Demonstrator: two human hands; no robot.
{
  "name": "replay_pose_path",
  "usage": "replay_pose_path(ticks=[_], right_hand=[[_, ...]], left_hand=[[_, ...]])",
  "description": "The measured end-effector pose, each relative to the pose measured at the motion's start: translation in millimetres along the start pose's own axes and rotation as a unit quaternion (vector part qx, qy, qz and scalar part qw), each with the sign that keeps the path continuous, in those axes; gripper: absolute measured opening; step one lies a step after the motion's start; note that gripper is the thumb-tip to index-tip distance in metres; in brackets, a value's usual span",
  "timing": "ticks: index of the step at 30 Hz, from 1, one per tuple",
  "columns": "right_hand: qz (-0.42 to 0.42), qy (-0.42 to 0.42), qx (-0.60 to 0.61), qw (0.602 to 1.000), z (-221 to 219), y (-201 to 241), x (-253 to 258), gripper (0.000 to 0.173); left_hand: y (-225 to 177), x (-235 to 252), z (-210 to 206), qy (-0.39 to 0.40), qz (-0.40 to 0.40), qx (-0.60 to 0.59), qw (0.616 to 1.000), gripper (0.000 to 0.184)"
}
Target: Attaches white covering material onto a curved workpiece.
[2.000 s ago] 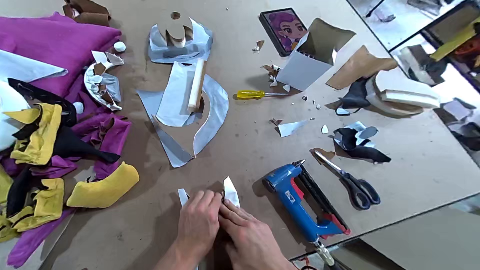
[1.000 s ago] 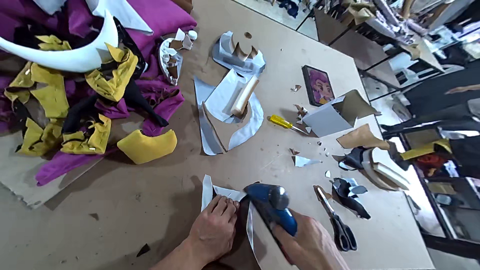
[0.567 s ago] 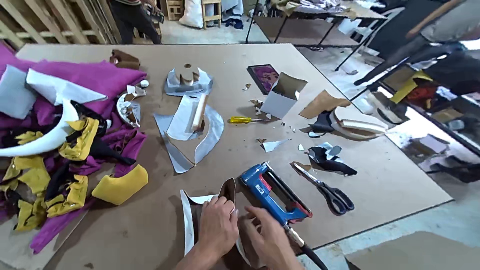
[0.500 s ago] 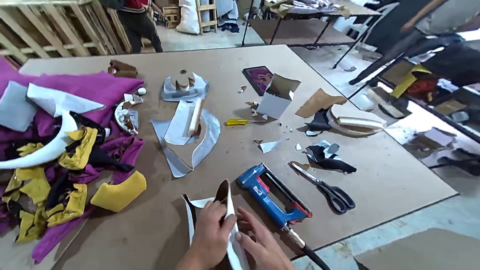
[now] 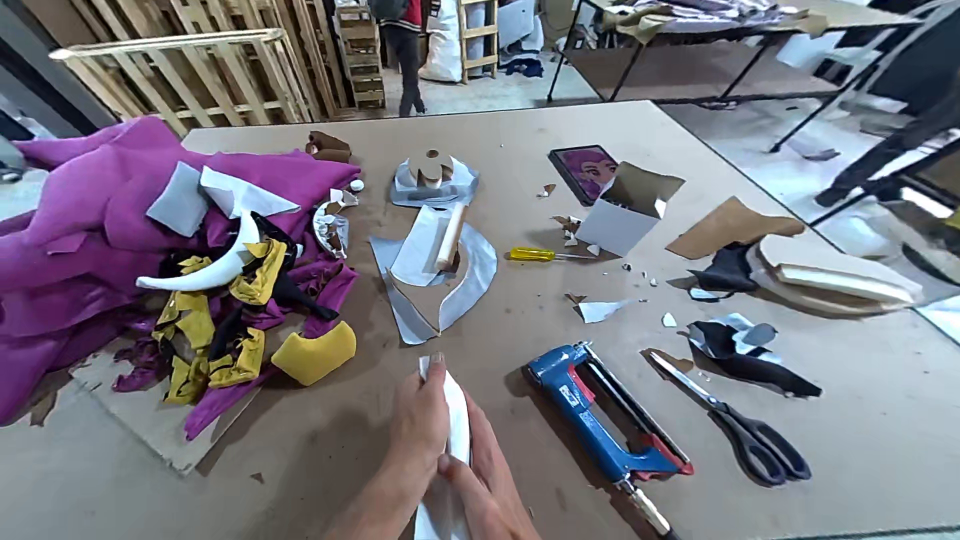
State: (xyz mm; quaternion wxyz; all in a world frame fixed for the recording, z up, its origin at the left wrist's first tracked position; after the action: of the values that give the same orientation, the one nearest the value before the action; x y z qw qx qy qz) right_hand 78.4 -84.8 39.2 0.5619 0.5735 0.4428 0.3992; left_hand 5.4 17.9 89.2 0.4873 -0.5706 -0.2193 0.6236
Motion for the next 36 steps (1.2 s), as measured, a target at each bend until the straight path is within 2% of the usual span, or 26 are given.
replay_pose_path(ticks=[2, 4, 7, 9, 15, 19, 20, 23, 24, 25, 26, 27, 28, 29, 30, 32, 34, 36], right_hand=[[0.012, 0.005, 0.054, 0.998, 2.1, -13.8, -8.5, 0.087], [0.015, 0.013, 0.143, 0.990, 10.6, -35.1, -8.3, 0.102], [0.007, 0.036, 0.150, 0.988, 8.2, -60.1, -4.0, 0.108], [-0.003, 0.052, 0.154, 0.987, -4.9, -61.3, -4.7, 0.109], [0.106, 0.062, 0.042, 0.992, -23.8, 6.8, 37.7, 0.104], [0.017, 0.074, 0.142, 0.987, -13.6, -14.4, 7.6, 0.102], [0.012, 0.068, 0.136, 0.988, -16.3, -12.0, 5.8, 0.100], [0.144, 0.091, 0.001, 0.985, -30.5, 45.1, 29.3, 0.086], [0.165, 0.103, -0.015, 0.981, -24.8, 67.8, 34.3, 0.077], [0.165, 0.070, -0.047, 0.983, -7.8, 80.0, 34.0, 0.063], [0.153, 0.007, -0.127, 0.980, 21.7, 78.8, 29.4, 0.049], [0.133, -0.064, -0.252, 0.957, 57.3, 68.0, 22.4, 0.045], [0.086, -0.102, -0.398, 0.908, 92.1, 52.8, 16.0, 0.054], [0.010, -0.100, -0.498, 0.861, 121.3, 35.8, 12.9, 0.069], [-0.070, -0.088, -0.552, 0.827, 142.6, 18.3, 9.2, 0.083], [-0.169, -0.088, -0.589, 0.785, 165.2, -7.2, -2.4, 0.100], [-0.197, -0.083, -0.584, 0.783, 168.3, -9.3, 6.3, 0.096], [-0.239, -0.063, -0.571, 0.783, 168.2, 6.6, 17.3, 0.086]], left_hand=[[10.4, 5.6, -7.9, -0.013, 0.026, 0.027, 0.999, 0.052], [17.9, 8.9, -8.0, -0.037, 0.030, 0.034, 0.998, 0.055], [21.1, 11.0, -1.9, -0.070, 0.022, 0.037, 0.997, 0.055], [29.1, 10.7, -1.0, -0.077, 0.005, 0.012, 0.997, 0.054], [48.7, 14.1, -2.4, -0.091, -0.098, -0.075, 0.988, 0.049], [48.9, 13.6, -2.2, -0.083, -0.080, -0.064, 0.991, 0.049], [50.1, 14.8, -2.5, -0.085, -0.083, -0.064, 0.991, 0.049], [62.9, 13.3, -9.2, -0.062, -0.115, -0.081, 0.988, 0.036], [60.8, 10.9, -11.6, -0.063, -0.113, -0.064, 0.990, 0.033], [57.0, 10.5, -13.7, -0.064, -0.110, -0.044, 0.991, 0.037], [55.5, 12.1, -14.9, -0.062, -0.114, -0.030, 0.991, 0.043], [55.4, 13.5, -15.2, -0.065, -0.118, 0.001, 0.991, 0.047], [54.4, 13.3, -15.4, -0.066, -0.116, 0.026, 0.991, 0.048], [53.3, 13.2, -16.4, -0.067, -0.120, 0.048, 0.989, 0.047], [55.7, 12.3, -20.2, -0.076, -0.134, 0.069, 0.986, 0.049], [63.3, 6.0, -31.2, -0.083, -0.168, 0.106, 0.976, 0.052], [63.2, 5.8, -35.0, -0.078, -0.188, 0.124, 0.971, 0.051], [62.8, 4.2, -34.9, -0.065, -0.191, 0.135, 0.970, 0.048]])
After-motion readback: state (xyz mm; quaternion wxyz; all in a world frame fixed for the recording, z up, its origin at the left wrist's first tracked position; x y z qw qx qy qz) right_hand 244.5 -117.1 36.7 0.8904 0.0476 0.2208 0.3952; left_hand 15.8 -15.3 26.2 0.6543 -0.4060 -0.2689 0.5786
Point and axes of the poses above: each hand's wrist, its own x-axis towards the middle knuckle, its own z-axis out of the back of the hand, y = z × x, the point moved 2 cm from there along x, towards the middle knuckle, and after that the axes turned 11 degrees about x, right-handed, at the moved point
